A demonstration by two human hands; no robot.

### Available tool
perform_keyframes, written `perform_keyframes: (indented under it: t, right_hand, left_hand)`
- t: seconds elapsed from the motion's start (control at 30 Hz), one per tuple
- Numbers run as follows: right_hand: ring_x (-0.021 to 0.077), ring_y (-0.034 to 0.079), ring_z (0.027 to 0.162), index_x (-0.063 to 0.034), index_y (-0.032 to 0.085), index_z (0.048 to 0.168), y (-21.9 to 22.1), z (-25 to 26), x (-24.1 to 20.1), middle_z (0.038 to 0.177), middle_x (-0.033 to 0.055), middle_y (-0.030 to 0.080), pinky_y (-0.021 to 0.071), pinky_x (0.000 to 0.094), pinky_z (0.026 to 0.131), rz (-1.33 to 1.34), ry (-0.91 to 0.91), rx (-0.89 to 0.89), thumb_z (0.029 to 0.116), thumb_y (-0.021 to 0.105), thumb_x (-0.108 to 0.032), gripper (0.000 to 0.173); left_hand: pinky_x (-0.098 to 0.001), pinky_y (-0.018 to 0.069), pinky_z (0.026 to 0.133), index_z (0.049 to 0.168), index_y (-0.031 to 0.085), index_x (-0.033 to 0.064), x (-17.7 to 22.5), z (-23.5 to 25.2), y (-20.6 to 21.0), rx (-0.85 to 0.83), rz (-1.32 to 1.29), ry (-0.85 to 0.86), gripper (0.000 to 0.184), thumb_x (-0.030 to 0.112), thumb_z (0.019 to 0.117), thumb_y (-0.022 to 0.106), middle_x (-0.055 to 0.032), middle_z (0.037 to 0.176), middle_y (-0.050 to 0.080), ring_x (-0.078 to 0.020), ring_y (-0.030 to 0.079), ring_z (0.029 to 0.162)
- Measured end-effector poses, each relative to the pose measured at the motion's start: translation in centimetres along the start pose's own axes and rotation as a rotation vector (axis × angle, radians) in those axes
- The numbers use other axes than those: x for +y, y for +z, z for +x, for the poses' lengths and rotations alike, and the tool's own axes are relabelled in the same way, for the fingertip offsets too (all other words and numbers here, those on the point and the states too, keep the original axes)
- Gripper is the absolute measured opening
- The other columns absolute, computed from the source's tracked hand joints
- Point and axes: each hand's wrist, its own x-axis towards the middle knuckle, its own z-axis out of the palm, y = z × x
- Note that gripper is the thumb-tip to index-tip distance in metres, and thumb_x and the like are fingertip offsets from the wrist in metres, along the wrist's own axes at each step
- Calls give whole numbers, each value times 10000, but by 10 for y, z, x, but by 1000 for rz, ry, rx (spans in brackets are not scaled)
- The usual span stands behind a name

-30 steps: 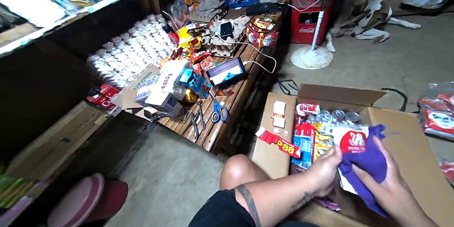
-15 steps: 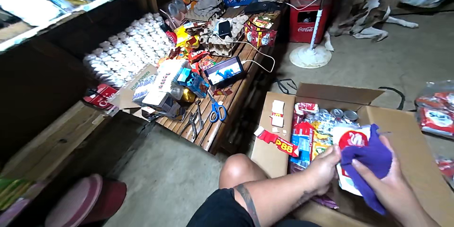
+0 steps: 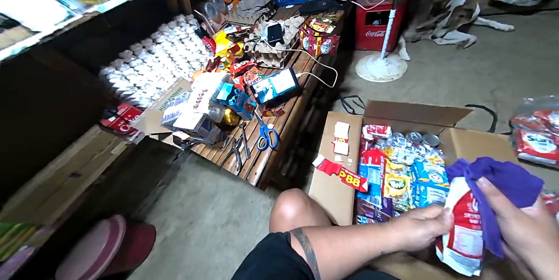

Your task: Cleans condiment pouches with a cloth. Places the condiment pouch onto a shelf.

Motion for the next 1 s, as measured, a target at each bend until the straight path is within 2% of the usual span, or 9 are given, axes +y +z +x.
perform_keyframes:
  t: [0.1,0.27,0.37,0.4,0.5,0.6,0.67,0.8,1.0]
  right_hand:
    - [10,671,1010,2,395,1407,-17,22,40,1148,-8,654,578,221,900,-11,-81,-38,891,704,-281,665]
    - [21,659,1061,26,385,1425,-20,27,44,1195,26,648,559,225,945,-88,-128,-32,844,769,-302,770]
    - [16,646,1077,72,388,1409,-22,29,46,1198,60,649,541,216,965,-170,-199,-48,838,780,-302,787]
    - [13,638,1083,82,383,1409,-23,28,46,1204,70,642,533,214,970,-197,-208,-57,840,775,-296,787]
    - [7,643,1055,82,409,1387,-21,20,47,1178,69,653,540,213,951,-238,-215,-101,834,785,-297,769]
    - [6,655,1012,128,463,1296,-11,1,22,1113,71,676,548,210,931,-215,-214,-170,850,758,-163,608]
    - [-25,647,976,121,470,1239,1,-13,-10,1060,26,657,542,184,925,-217,-133,-170,849,717,-61,497]
    - [-10,646,1021,89,474,1293,-19,8,38,1114,29,673,545,207,935,-226,-256,-204,830,783,-223,637]
    - [-6,645,1020,70,510,1272,-23,11,39,1111,36,681,547,209,930,-268,-272,-226,816,793,-222,611]
  left_hand:
    - [-283,448,990,1328,416,-214,-5,2,-7,-55,-12,25,429,89,1088,229,-267,1221,563,-129,568,1097]
    - [-278,462,978,1367,395,-177,-7,4,-8,-21,-73,6,446,124,1093,215,-229,1232,555,-105,573,1086]
    - [-305,388,1111,1551,117,-144,-2,4,-10,-71,-115,55,562,123,1067,221,-326,1545,298,-185,472,1333]
    - [-300,386,1106,1554,92,-140,3,3,-7,-47,-121,64,576,109,1055,239,-332,1548,280,-188,469,1329]
    - [-316,503,971,1454,340,-111,-9,12,-14,70,-128,-7,460,116,1062,421,-232,1293,559,-139,614,1079]
    - [-294,487,903,1317,452,-139,7,9,-12,157,-7,-39,350,55,1030,498,-199,1131,608,-113,591,962]
    - [-298,482,904,1284,477,-151,13,7,-12,163,57,-28,335,49,1018,512,-207,1107,617,-125,592,963]
    - [-320,488,898,1255,502,-152,5,10,-16,142,140,7,332,86,1024,521,-215,1073,626,-150,598,948]
    - [-484,499,950,1279,543,-98,-30,24,-33,86,293,71,437,272,1064,457,-262,1116,648,-291,641,1048]
